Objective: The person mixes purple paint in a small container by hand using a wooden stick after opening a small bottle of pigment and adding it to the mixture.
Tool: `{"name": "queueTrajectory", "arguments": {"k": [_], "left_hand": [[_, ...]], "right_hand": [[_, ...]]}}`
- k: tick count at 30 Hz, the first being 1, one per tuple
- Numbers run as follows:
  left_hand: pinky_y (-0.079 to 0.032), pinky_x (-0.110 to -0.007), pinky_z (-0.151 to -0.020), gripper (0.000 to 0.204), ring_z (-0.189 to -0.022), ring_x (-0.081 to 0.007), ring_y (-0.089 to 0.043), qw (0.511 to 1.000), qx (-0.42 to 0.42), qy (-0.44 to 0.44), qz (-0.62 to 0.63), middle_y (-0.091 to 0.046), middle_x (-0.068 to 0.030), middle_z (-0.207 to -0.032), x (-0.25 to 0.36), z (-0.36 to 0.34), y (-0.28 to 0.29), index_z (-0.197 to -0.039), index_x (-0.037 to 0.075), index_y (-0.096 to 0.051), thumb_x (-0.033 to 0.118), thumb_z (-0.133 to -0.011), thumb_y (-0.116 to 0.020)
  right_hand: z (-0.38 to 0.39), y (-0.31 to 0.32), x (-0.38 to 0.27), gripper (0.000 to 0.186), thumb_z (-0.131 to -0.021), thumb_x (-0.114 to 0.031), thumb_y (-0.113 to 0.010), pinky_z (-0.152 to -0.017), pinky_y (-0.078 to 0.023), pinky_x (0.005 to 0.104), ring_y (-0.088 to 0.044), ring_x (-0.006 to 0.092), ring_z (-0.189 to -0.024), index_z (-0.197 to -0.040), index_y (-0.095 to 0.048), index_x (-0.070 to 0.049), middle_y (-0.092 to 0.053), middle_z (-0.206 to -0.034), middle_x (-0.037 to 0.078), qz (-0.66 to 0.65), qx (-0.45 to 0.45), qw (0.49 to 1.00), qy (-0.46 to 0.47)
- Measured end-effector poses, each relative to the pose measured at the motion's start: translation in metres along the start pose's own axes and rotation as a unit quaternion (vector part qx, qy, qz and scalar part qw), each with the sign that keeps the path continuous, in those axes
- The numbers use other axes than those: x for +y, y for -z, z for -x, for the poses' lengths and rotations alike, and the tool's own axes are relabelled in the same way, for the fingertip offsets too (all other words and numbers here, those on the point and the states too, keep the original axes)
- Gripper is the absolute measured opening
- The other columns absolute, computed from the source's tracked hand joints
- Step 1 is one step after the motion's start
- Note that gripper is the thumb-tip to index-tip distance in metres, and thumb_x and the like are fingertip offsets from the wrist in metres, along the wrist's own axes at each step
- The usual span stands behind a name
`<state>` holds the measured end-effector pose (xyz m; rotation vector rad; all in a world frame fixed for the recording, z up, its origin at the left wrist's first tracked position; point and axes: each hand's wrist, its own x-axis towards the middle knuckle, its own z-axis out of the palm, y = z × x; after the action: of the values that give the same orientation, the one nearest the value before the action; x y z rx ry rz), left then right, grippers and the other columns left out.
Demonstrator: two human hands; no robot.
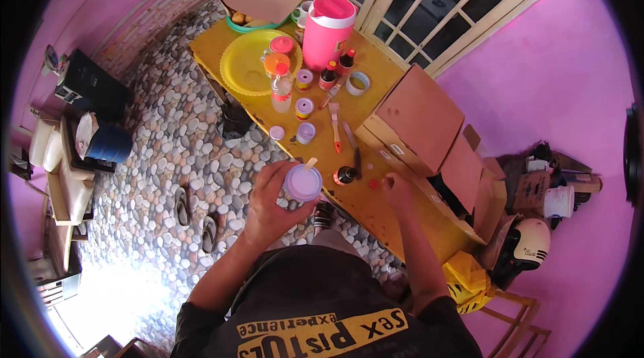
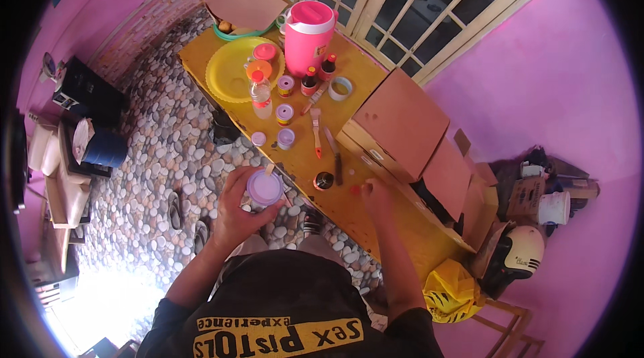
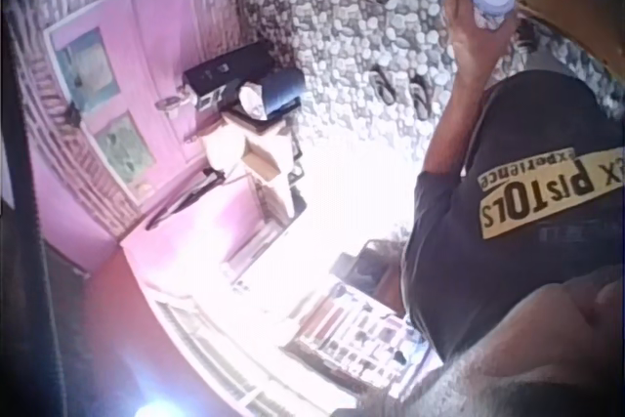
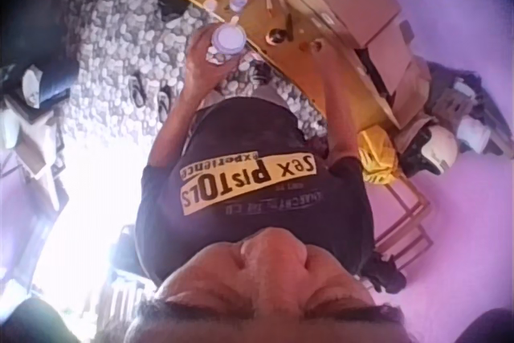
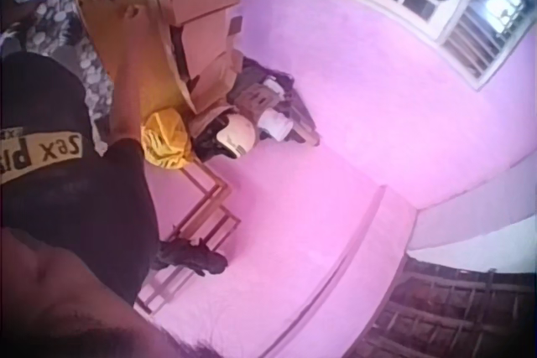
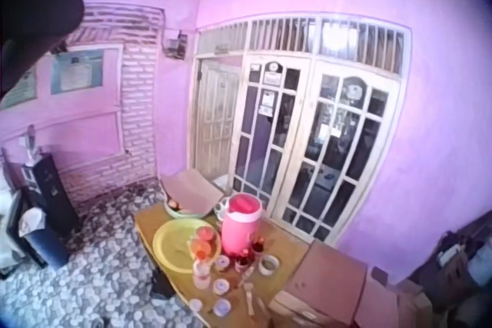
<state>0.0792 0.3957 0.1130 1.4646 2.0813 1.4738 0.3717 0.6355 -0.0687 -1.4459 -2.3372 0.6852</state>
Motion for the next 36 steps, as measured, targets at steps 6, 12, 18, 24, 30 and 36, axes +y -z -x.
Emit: {"name": "queueTrajectory", "arguments": {"k": [6,12,18,24,30,36], "left_hand": [[-0.054,-0.043,-0.098,0.061,-0.112,-0.0354,-0.065,1.000,0.012,0.023,-0.016,-0.064,-0.0156,-0.124,-0.022,0.006,-0.026,-0.125,0.002,-0.068,0.014,-0.070,-0.092],[-0.054,-0.044,-0.097,0.061,-0.114,-0.0356,-0.064,0.999,0.024,0.043,-0.008,-0.065,-0.0159,-0.125,-0.058,0.010,-0.066,-0.126,0.002,-0.068,0.015,-0.071,-0.092],[-0.050,-0.047,-0.101,0.062,-0.116,-0.0361,-0.063,0.998,0.026,0.058,-0.030,-0.066,-0.0152,-0.126,-0.101,0.017,-0.103,-0.125,0.004,-0.068,0.020,-0.071,-0.092],[-0.046,-0.048,-0.104,0.061,-0.117,-0.0353,-0.061,0.997,0.030,0.057,-0.047,-0.067,-0.0137,-0.122,-0.135,0.019,-0.135,-0.125,0.005,-0.067,0.022,-0.071,-0.091],[-0.046,-0.048,-0.102,0.062,-0.115,-0.0342,-0.061,0.996,0.037,0.072,-0.036,-0.068,-0.0105,-0.121,-0.163,0.021,-0.164,-0.125,0.008,-0.068,0.023,-0.070,-0.091],[-0.046,-0.048,-0.102,0.062,-0.115,-0.0342,-0.060,0.993,0.030,0.095,-0.061,-0.068,-0.0090,-0.122,-0.182,0.024,-0.182,-0.124,0.009,-0.069,0.025,-0.070,-0.092]], "right_hand": [[-0.023,-0.033,0.008,0.040,-0.090,-0.018,-0.074,-0.095,-0.053,0.0447,-0.066,0.0359,-0.117,-0.126,-0.065,-0.004,-0.068,-0.123,0.021,-0.017,-0.081,0.995,-0.063],[-0.043,-0.064,0.030,0.040,-0.087,-0.016,-0.076,-0.099,-0.053,0.0485,-0.063,0.0367,-0.116,-0.123,-0.064,-0.004,-0.066,-0.117,0.019,0.050,-0.028,0.994,0.098],[-0.051,-0.074,0.030,0.037,-0.081,-0.008,-0.078,-0.096,-0.053,0.0485,-0.061,0.0409,-0.116,-0.114,-0.064,-0.006,-0.063,-0.123,0.016,0.057,-0.046,0.986,0.151],[-0.059,-0.075,0.039,0.028,-0.080,-0.003,-0.077,-0.086,-0.056,0.0474,-0.065,0.0373,-0.105,-0.103,-0.061,-0.004,-0.064,-0.106,0.015,0.042,0.020,0.967,0.251],[-0.048,-0.070,0.043,0.018,-0.087,-0.001,-0.073,-0.069,-0.056,0.0356,-0.070,0.0226,-0.082,-0.099,-0.060,-0.005,-0.067,-0.094,0.011,-0.141,-0.038,0.989,0.023],[-0.029,-0.035,0.004,0.015,-0.095,-0.005,-0.073,-0.076,-0.051,0.0267,-0.064,0.0099,-0.087,-0.106,-0.063,-0.004,-0.069,-0.097,0.006,-0.412,-0.181,0.879,-0.156]]}}
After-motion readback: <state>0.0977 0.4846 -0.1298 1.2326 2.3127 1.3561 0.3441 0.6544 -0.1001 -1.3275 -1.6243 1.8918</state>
